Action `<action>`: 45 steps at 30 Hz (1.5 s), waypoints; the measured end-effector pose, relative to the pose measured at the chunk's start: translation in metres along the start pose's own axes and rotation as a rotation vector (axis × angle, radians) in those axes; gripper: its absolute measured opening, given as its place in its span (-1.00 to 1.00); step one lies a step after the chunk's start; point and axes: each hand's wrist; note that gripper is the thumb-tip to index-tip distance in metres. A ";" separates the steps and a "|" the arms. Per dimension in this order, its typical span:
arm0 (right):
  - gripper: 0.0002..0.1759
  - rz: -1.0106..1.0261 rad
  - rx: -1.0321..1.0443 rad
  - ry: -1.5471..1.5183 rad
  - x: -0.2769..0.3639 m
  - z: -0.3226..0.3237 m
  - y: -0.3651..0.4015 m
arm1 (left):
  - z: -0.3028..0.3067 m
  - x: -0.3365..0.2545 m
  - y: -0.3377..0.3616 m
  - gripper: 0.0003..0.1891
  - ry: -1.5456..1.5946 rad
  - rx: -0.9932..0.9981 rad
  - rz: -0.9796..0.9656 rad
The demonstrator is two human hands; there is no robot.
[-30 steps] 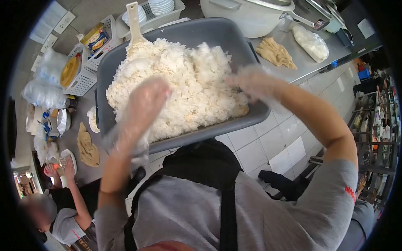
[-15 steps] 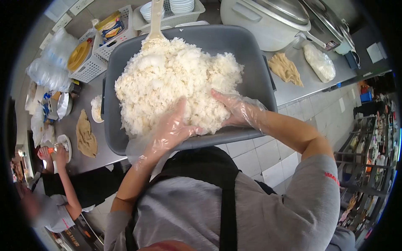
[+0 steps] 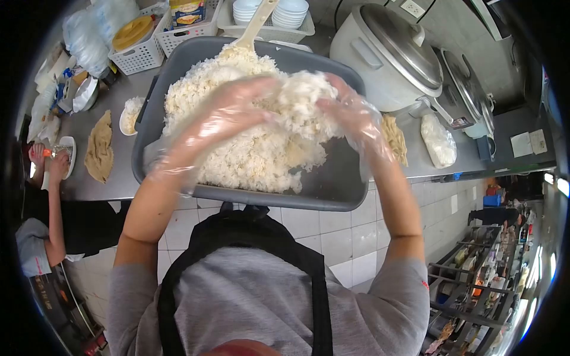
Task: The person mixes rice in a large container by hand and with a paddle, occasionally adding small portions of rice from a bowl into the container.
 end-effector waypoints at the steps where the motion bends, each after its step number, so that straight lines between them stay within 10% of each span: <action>1: -0.41 0.052 0.026 0.172 -0.010 0.011 -0.024 | 0.019 0.004 0.006 -0.36 -0.037 -0.013 0.009; 7: -0.38 0.342 0.116 0.999 0.012 -0.056 -0.054 | 0.071 0.064 0.039 -0.72 -0.362 -0.168 -0.017; 9: -0.41 0.724 0.235 0.560 -0.071 -0.061 -0.087 | 0.078 0.084 0.048 -0.74 -0.327 -0.221 -0.037; 13: -0.40 0.200 0.299 0.642 -0.032 -0.071 -0.085 | 0.085 0.111 0.057 -0.71 -0.336 -0.355 -0.053; 15: -0.36 0.549 0.174 0.985 -0.009 -0.062 -0.070 | 0.089 0.109 0.058 -0.68 -0.310 -0.428 -0.030; 18: -0.30 0.261 0.188 0.849 0.002 -0.039 -0.096 | 0.090 0.109 0.060 -0.69 -0.314 -0.417 -0.083; 25: -0.51 0.417 0.059 0.785 0.003 -0.021 -0.078 | 0.089 0.112 0.054 -0.69 -0.336 -0.447 -0.141; 28: -0.44 0.597 0.216 0.814 -0.015 -0.007 -0.070 | 0.090 0.112 0.055 -0.70 -0.366 -0.430 -0.150; 31: -0.45 0.363 0.461 0.785 -0.035 0.007 -0.044 | 0.090 0.114 0.054 -0.70 -0.356 -0.433 -0.133; 32: -0.57 0.628 0.355 1.133 -0.057 -0.005 -0.045 | 0.089 0.113 0.054 -0.70 -0.347 -0.432 -0.131; 36: -0.53 0.667 0.294 1.719 -0.076 -0.014 -0.093 | 0.089 0.108 0.056 -0.70 -0.319 -0.412 -0.100; 40: -0.56 0.326 0.036 0.654 -0.046 0.005 -0.088 | 0.093 0.114 0.056 -0.68 -0.313 -0.413 -0.103; 44: -0.66 0.162 0.314 1.401 -0.018 0.003 -0.053 | 0.091 0.115 0.058 -0.68 -0.286 -0.457 -0.082; 45: -0.69 0.165 0.354 1.091 -0.032 0.013 -0.024 | 0.090 0.117 0.059 -0.68 -0.275 -0.473 -0.084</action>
Point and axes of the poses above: each hand's wrist, its own y-axis away from the middle knuckle, its own z-axis out of the back of the hand, x = y × z, and after that the axes turned 13 degrees about -x, right-handed
